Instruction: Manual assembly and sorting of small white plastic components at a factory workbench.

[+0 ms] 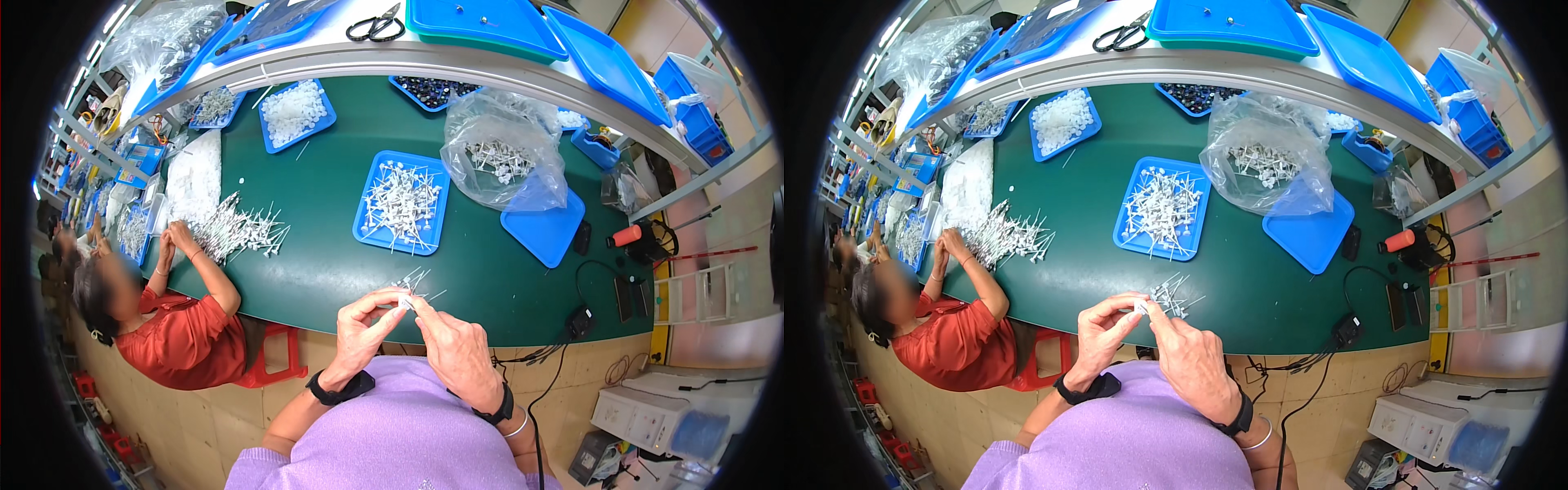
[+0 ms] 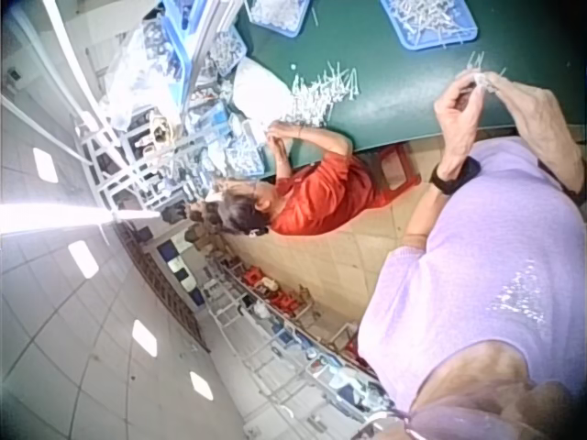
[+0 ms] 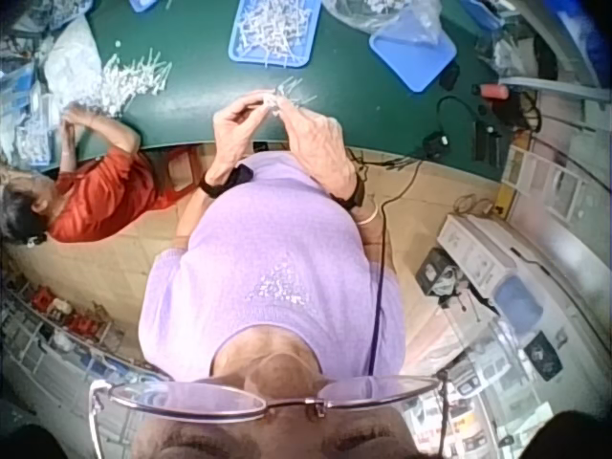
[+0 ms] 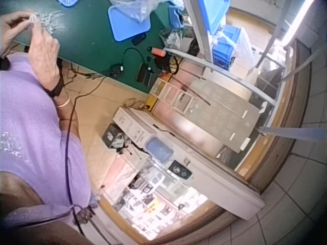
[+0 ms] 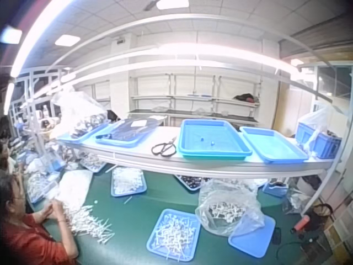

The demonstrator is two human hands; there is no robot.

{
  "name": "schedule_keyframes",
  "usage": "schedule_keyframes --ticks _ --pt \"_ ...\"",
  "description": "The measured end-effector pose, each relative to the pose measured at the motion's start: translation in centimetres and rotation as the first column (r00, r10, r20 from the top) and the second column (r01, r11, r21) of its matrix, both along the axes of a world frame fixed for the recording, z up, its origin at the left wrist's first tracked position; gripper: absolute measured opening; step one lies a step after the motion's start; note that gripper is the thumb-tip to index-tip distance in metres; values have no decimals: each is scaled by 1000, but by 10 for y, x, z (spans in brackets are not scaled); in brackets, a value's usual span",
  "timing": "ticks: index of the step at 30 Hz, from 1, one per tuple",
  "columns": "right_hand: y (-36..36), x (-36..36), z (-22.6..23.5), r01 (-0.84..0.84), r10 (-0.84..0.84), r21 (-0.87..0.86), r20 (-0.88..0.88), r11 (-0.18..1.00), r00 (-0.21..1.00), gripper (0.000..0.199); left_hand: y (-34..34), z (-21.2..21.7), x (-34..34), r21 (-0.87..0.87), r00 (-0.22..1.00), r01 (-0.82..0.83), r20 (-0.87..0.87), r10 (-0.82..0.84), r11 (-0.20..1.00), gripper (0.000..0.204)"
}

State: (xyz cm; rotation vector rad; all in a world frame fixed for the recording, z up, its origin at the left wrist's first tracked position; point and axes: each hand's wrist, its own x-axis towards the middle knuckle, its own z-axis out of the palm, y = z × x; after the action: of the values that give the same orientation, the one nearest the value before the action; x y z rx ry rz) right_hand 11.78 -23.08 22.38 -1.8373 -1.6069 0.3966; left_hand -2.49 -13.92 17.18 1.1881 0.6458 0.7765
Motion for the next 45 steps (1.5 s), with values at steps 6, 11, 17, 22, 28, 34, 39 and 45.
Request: schedule_keyframes --ticks 6,11,17,22,28,34,39,45 --pt "-1 1 1 6 -6 -43 8 999 1000 35 0 0 0 32 1000 9 -27 -8 999 25" --pt "-1 1 1 14 -14 -45 -10 999 1000 34 1 2 0 169 995 2 -100 15 986 25" --pt "1 8 0 -10 11 15 -106 1000 994 20 1 1 -4 161 980 33 -198 -1 986 23" --pt "4 18 -4 -70 55 -46 -261 996 964 15 -3 9 -1 7 992 30 -124 -29 1000 23" --pt "7 28 -13 -179 87 -122 -536 976 840 21 -7 10 -1 -35 994 8 -110 -12 999 24" --pt "9 31 -20 -312 -9 -221 -829 924 559 24 -13 0 1 34 996 -53 -71 56 998 25" --pt "5 29 -29 -317 -109 -247 -912 916 395 26 -11 -6 5 188 988 -73 -123 98 979 20" --pt "-3 6 -16 17 -57 -108 -383 994 922 26 -9 -1 14 -93 989 -144 -43 141 985 19"
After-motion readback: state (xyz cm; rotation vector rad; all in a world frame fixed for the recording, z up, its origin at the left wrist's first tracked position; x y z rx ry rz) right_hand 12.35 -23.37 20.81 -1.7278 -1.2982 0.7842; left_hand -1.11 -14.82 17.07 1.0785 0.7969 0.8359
